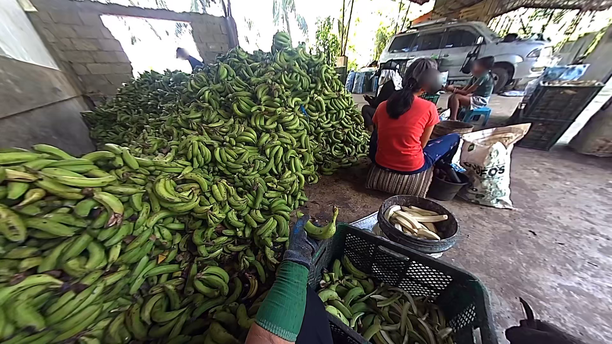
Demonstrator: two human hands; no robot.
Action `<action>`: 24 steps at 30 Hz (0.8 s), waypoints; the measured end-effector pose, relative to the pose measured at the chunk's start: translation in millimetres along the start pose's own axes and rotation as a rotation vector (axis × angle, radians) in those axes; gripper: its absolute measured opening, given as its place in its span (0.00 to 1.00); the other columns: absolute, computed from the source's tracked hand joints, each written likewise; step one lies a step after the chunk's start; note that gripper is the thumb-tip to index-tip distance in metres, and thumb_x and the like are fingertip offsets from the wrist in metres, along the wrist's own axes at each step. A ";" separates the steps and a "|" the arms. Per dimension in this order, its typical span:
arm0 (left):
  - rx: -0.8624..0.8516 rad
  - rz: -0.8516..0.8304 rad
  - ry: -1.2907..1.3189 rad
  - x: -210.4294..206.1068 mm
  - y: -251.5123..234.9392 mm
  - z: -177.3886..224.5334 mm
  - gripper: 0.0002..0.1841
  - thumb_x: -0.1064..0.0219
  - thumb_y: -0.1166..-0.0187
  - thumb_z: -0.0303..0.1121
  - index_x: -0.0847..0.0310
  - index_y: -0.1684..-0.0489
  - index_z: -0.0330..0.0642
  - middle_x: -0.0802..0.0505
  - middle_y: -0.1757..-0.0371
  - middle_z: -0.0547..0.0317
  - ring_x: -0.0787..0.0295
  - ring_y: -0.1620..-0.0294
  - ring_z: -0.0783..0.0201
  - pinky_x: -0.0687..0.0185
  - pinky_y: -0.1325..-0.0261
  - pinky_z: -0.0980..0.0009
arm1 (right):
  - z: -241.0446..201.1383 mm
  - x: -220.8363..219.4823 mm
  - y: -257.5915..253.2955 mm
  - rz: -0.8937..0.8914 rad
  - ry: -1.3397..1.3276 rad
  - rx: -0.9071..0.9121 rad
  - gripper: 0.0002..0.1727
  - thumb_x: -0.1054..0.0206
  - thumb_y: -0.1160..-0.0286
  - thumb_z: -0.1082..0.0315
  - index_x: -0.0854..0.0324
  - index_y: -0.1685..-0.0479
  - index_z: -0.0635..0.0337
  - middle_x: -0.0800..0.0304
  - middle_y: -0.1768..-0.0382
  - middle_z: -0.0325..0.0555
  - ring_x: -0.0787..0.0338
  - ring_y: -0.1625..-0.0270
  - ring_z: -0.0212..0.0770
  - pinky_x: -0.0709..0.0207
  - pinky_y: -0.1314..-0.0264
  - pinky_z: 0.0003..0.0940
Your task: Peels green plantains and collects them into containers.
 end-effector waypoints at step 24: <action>0.014 0.018 -0.015 -1.6 2.8 0.5 0.15 0.45 0.11 0.39 0.27 0.35 0.39 0.14 0.57 0.47 0.14 0.61 0.54 0.13 0.55 0.55 | -31.4 -14.0 16.1 0.056 0.095 -0.132 0.18 0.41 0.27 0.89 0.33 0.78 0.57 0.33 0.85 0.31 0.36 0.84 0.21 0.36 0.78 0.14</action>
Point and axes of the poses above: each hand's wrist, its own y-axis away from the middle knuckle, its own x-axis out of the back of the hand, z = x × y, the point moved 3 cm from there along -y, towards the middle knuckle
